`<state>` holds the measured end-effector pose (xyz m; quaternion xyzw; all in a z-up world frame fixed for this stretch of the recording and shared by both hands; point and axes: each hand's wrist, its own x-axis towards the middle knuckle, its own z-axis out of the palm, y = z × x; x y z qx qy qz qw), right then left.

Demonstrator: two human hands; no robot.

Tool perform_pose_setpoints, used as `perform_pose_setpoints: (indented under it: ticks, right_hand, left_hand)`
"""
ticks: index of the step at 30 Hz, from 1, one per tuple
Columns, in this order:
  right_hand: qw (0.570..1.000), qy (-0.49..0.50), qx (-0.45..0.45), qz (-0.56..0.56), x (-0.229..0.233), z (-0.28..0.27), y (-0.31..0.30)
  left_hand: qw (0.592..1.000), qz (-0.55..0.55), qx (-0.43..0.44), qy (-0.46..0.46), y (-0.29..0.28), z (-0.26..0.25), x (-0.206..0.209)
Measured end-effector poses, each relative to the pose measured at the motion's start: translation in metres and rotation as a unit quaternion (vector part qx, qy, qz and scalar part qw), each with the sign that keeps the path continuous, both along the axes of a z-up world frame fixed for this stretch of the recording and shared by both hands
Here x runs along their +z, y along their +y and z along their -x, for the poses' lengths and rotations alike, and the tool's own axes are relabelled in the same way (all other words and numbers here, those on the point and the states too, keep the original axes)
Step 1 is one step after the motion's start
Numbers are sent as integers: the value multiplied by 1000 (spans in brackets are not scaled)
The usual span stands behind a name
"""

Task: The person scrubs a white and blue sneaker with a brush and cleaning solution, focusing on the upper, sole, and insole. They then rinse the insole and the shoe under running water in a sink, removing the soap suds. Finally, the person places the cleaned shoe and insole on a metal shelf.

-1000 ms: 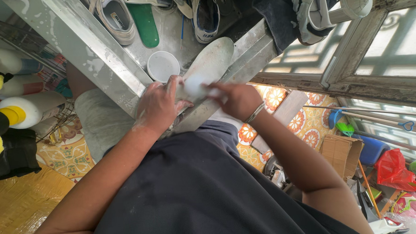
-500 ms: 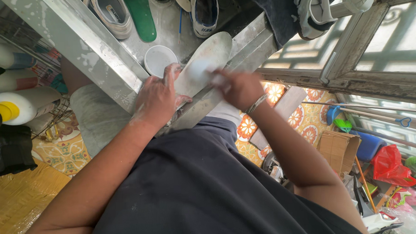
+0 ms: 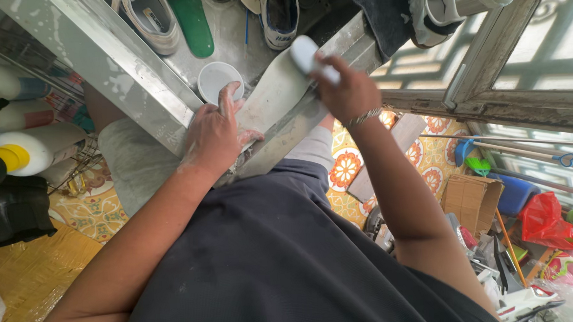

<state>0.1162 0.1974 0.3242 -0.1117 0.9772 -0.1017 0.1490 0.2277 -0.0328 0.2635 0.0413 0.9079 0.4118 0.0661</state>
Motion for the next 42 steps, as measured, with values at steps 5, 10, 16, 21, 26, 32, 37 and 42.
perform_pose_setpoints:
  ticks: [5,10,16,21,26,32,37,42]
  right_hand:
    - [972,27,199,125,5,-47,-11]
    - [998,61,10,-8,1,13,-2]
    - [994,32,102,31,-1,-3,-10]
    - [995,36,98,4,5,22,-4]
    - [984,-1,168,-60,5,39,-12]
    - [957,-24,288,21,9,-15,-17]
    - [975,26,223,-4,21,31,9]
    - [951,-11,307,33,13,-4,3]
  left_hand:
    - [1000,0,8,6,2,-1,0]
    - [1000,-6,6,4,0,0,-3]
    - [1000,-2,6,9,-1,0,-2]
    - [1000,-17,6,18,-1,-2,-3]
    - [1000,-8,10,23,-3,0,-2]
    - [1000,6,10,3,-3,-2,5]
    - [998,-3,3,70,-4,-1,8]
    - [999,34,-25,-34,-3,9,15]
